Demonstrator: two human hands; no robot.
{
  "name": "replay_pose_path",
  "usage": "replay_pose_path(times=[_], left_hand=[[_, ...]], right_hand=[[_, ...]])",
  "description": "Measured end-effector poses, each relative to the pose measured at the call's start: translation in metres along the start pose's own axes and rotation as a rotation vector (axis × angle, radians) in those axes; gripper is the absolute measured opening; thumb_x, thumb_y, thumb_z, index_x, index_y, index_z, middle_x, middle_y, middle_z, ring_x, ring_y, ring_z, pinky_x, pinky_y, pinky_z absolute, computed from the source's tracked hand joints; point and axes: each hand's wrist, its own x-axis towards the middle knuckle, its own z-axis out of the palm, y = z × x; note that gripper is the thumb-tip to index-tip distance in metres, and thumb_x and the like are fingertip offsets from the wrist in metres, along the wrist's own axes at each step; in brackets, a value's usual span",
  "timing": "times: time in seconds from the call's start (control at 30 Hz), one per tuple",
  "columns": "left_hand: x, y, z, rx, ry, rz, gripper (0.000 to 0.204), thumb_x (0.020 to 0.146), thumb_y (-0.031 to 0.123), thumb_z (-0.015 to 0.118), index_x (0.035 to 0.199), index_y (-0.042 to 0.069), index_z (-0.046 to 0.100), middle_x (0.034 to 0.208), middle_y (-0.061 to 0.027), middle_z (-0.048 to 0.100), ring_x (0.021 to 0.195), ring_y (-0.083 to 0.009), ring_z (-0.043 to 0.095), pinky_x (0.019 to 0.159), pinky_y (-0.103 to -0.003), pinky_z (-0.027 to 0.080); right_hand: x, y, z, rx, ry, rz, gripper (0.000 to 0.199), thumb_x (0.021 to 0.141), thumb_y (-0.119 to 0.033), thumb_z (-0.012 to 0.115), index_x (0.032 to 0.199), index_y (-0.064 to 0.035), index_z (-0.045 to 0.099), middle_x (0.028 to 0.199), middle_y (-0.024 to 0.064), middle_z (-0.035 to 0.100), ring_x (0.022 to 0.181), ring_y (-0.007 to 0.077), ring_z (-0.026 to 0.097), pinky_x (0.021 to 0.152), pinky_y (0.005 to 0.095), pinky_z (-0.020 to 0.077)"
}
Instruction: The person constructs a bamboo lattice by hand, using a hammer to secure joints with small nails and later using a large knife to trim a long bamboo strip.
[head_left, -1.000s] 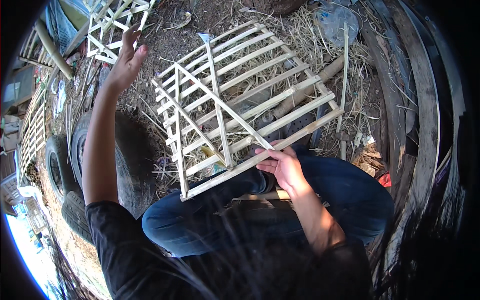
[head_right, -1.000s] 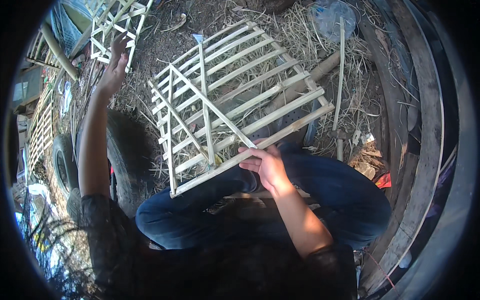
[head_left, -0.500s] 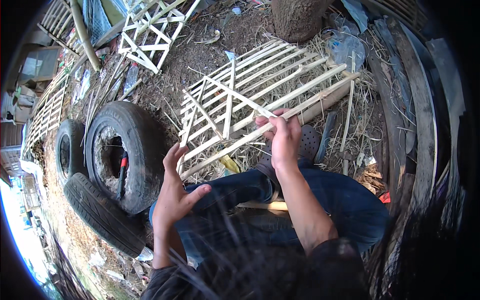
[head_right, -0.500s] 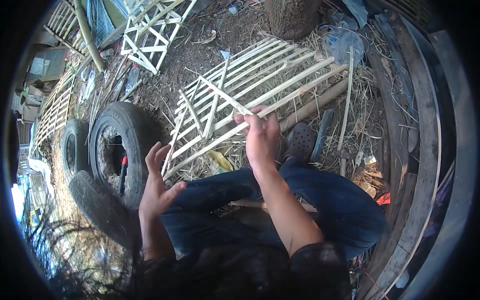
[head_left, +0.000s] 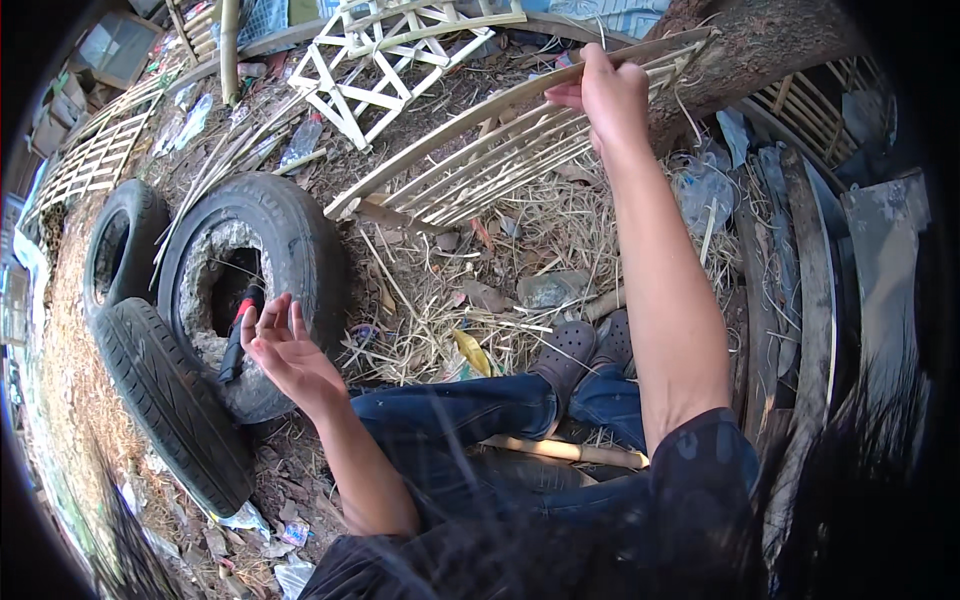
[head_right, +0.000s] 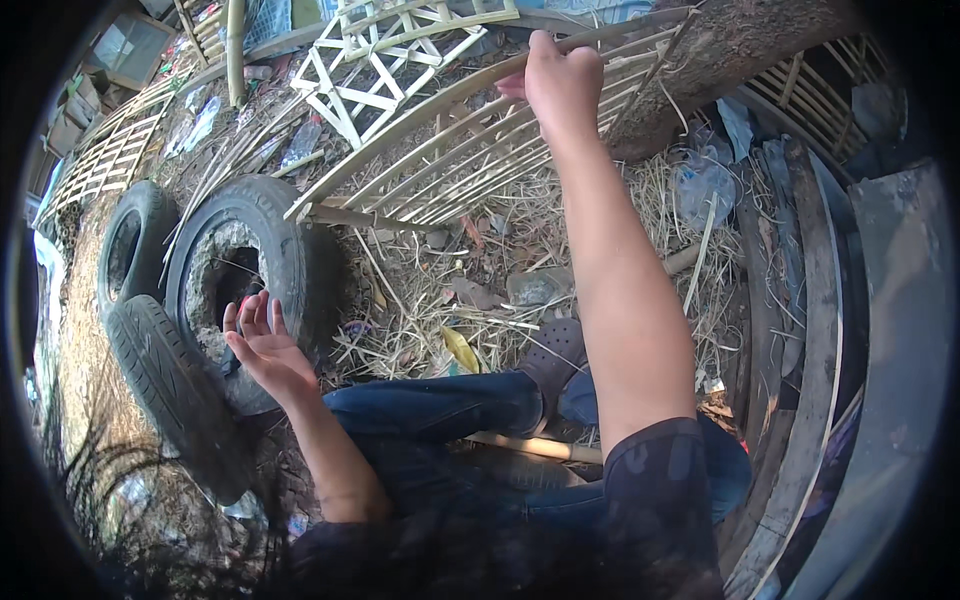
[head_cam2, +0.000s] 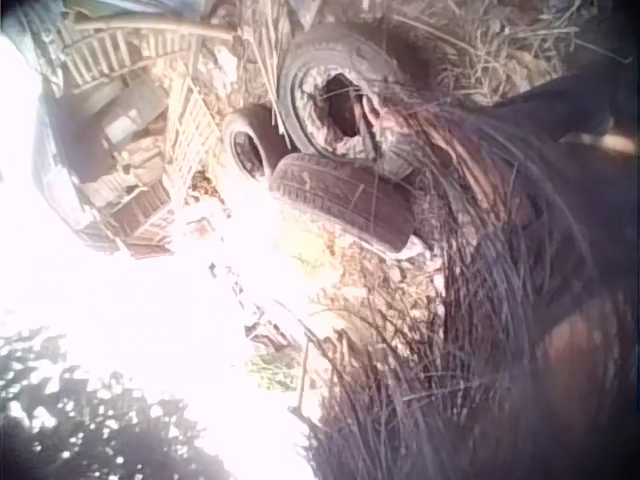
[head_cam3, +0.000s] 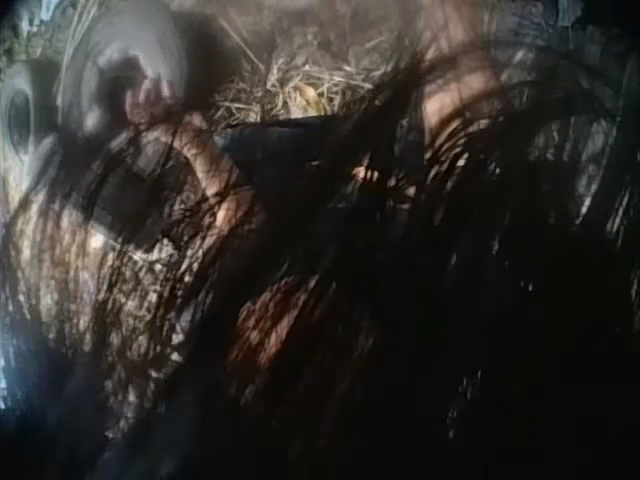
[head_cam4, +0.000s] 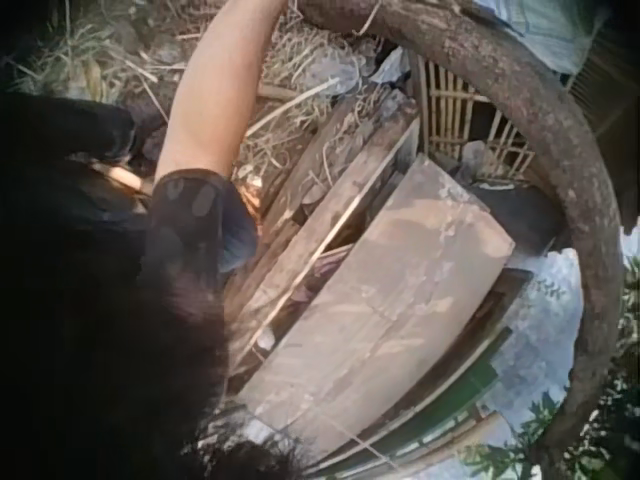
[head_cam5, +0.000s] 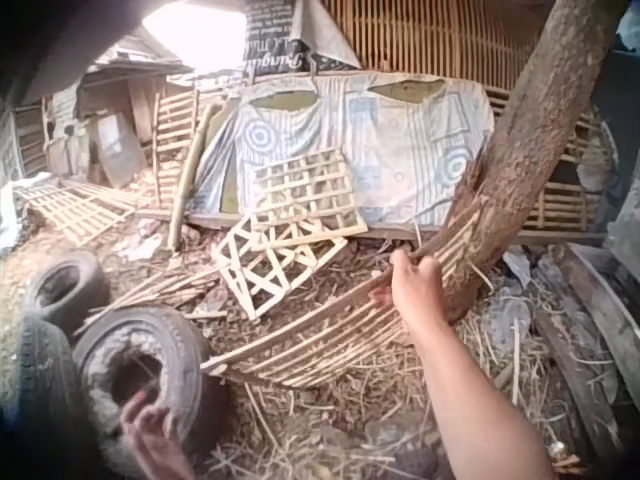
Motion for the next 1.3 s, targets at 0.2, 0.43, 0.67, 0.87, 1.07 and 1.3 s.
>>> replay_pose_path(times=[0.2, 0.43, 0.67, 0.87, 1.07, 1.3], left_hand=[[0.008, 0.007, -0.008, -0.211, 0.08, -0.09, 0.052, 0.097, 0.05, 0.044, 0.126, 0.007, 0.041, 0.112, -0.01, 0.053, 0.113, -0.0255, 0.051, 0.104, -0.046, 0.035], [0.012, 0.006, -0.017, -0.326, 0.12, -0.148, 0.053, 0.098, 0.053, 0.04, 0.125, 0.007, 0.043, 0.108, -0.0105, 0.053, 0.109, -0.0253, 0.052, 0.102, -0.045, 0.036], [0.013, 0.006, -0.019, -0.408, 0.123, -0.186, 0.053, 0.099, 0.051, 0.039, 0.125, 0.006, 0.044, 0.109, -0.0111, 0.053, 0.109, -0.0255, 0.052, 0.103, -0.046, 0.037], [0.014, 0.004, -0.02, -0.368, 0.137, -0.193, 0.057, 0.096, 0.055, 0.044, 0.121, 0.003, 0.044, 0.109, -0.0144, 0.054, 0.107, -0.0277, 0.055, 0.102, -0.051, 0.039], [0.018, 0.002, -0.027, -0.37, 0.132, -0.194, 0.055, 0.096, 0.053, 0.044, 0.12, 0.004, 0.044, 0.106, -0.0124, 0.056, 0.106, -0.0286, 0.056, 0.102, -0.052, 0.038], [0.015, -0.006, -0.025, -0.403, 0.117, -0.225, 0.054, 0.097, 0.053, 0.043, 0.12, 0.004, 0.044, 0.106, -0.0127, 0.056, 0.107, -0.0286, 0.055, 0.103, -0.052, 0.038]], right_hand=[[0.066, -0.025, 0.061, -0.153, -0.075, -0.012, 0.041, 0.094, -0.019, 0.054, 0.11, 0.0172, 0.044, 0.082, 0.0233, 0.063, 0.062, 0.0321, 0.067, 0.047, 0.0379, 0.0589], [0.067, -0.1, 0.103, -0.488, -0.453, -0.134, 0.032, 0.094, -0.018, 0.051, 0.093, 0.0128, 0.055, 0.08, 0.02, 0.065, 0.065, 0.0285, 0.068, 0.055, 0.0376, 0.0597], [0.043, -0.137, 0.106, -0.854, -0.84, -0.118, 0.027, 0.098, -0.015, 0.044, 0.103, 0.0112, 0.051, 0.074, 0.0116, 0.061, 0.062, 0.0179, 0.064, 0.057, 0.0317, 0.0582], [0.013, -0.132, 0.097, -1.14, -0.998, -0.1, 0.031, 0.101, -0.018, 0.041, 0.124, 0.002, 0.048, 0.075, 0.0022, 0.052, 0.058, 0.012, 0.052, 0.055, 0.0267, 0.0512], [0.009, -0.137, 0.096, -1.18, -0.967, -0.085, 0.037, 0.101, -0.02, 0.041, 0.131, 0.0015, 0.046, 0.08, 0.0029, 0.053, 0.064, 0.0116, 0.049, 0.059, 0.0268, 0.0478], [0.043, -0.16, 0.06, -1.357, -0.81, -0.745, 0.031, 0.099, -0.016, 0.045, 0.121, 0.004, 0.054, 0.1, 0.0189, 0.064, 0.086, 0.0293, 0.062, 0.075, 0.0392, 0.0486]])
